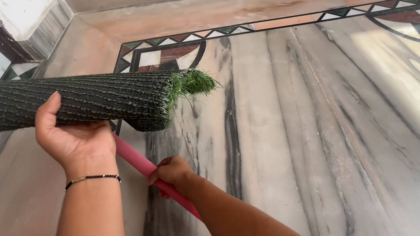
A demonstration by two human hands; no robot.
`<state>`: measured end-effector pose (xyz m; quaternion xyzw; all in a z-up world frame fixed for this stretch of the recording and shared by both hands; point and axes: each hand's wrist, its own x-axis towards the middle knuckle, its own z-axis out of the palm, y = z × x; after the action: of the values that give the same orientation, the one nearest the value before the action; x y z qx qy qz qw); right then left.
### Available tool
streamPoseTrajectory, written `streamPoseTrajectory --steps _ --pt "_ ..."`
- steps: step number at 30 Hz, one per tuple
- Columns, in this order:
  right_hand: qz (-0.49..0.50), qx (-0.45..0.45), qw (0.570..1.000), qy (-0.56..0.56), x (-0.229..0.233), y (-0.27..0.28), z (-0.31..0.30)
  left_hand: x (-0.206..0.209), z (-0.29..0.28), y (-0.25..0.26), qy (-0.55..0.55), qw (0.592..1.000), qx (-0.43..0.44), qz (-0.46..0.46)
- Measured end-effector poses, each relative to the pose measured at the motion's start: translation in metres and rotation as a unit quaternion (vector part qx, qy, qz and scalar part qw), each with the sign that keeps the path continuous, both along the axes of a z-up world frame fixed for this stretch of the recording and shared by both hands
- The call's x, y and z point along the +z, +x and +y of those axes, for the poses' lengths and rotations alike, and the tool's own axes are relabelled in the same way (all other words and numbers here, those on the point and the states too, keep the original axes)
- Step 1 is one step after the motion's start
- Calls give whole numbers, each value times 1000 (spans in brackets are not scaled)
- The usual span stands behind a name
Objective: The person rolls up an artificial grass mat and cleans the area and the mat using a broom.
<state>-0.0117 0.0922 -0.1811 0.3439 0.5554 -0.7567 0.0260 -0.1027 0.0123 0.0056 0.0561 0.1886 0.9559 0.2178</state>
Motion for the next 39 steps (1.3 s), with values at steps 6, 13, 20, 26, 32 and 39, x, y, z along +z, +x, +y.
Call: streamPoseTrajectory --steps 6,13,20,26,32,39 --pt "-19 -184 982 -37 -22 -4 33 -6 -2 5 24 1000 -14 -6" --pt "-43 -370 923 -97 21 39 8 -45 0 5 36 998 3 -46" --pt "-81 -249 965 -32 3 92 -12 -60 -15 19 -24 999 10 -42" --pt "-38 -297 952 -61 -23 102 19 -64 -14 27 -100 994 3 -40" --pt "19 -252 963 -92 -1 112 17 -74 6 -3 -160 986 -40 -35" --pt "-127 -228 950 171 30 120 21 -58 -7 -44 -435 897 39 66"
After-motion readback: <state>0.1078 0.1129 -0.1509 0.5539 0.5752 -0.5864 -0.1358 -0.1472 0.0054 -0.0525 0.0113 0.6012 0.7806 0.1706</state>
